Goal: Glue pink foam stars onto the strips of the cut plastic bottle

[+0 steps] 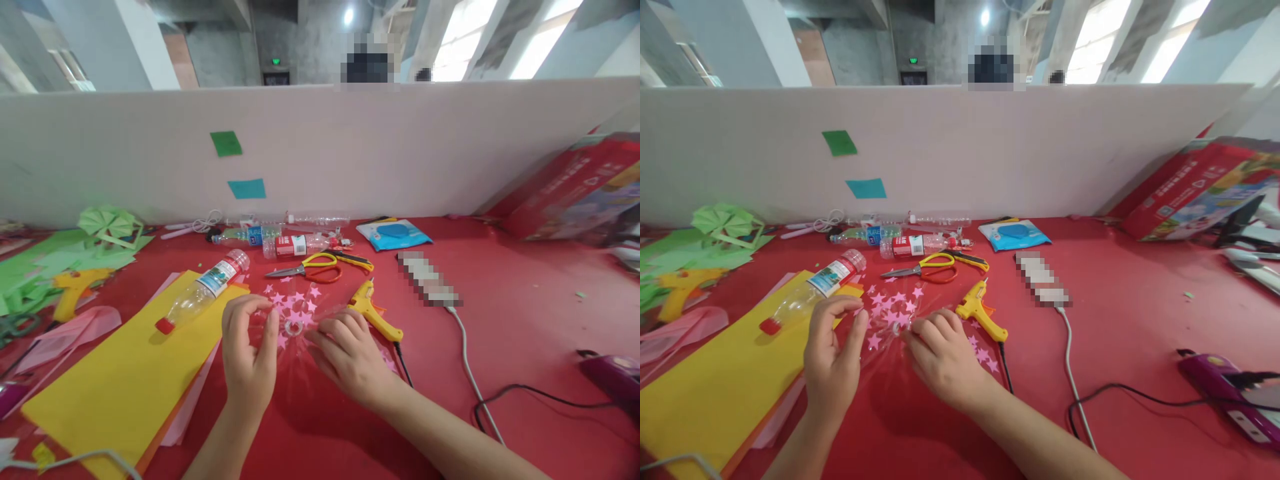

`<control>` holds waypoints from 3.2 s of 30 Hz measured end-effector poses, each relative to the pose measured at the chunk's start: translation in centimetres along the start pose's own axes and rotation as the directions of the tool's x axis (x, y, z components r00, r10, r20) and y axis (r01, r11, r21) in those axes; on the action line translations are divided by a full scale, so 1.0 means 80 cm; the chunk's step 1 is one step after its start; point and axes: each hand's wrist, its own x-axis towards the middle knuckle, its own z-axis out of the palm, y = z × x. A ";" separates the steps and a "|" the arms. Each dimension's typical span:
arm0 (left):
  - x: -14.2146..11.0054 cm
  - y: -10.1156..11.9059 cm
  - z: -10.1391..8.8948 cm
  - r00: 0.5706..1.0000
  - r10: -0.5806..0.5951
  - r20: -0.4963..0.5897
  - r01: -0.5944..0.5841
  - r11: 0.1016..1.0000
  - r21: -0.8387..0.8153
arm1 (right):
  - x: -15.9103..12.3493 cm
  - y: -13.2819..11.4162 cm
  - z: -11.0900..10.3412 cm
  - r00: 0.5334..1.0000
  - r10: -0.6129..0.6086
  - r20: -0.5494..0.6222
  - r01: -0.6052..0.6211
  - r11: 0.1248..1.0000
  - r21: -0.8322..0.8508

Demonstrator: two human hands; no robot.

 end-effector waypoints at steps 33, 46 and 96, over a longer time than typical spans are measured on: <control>0.010 -0.013 -0.008 0.989 -0.090 0.116 0.080 0.993 0.092 | -0.004 0.036 -0.010 0.809 0.490 0.326 -0.588 0.696 0.413; 0.015 -0.035 -0.011 0.936 -0.309 0.168 0.308 0.951 0.034 | -0.011 0.013 -0.014 0.816 0.391 0.425 -0.570 0.663 0.486; 0.024 -0.014 -0.031 0.989 -0.060 0.136 0.030 0.977 0.212 | 0.013 0.022 -0.001 0.748 0.537 0.390 -0.664 0.606 0.439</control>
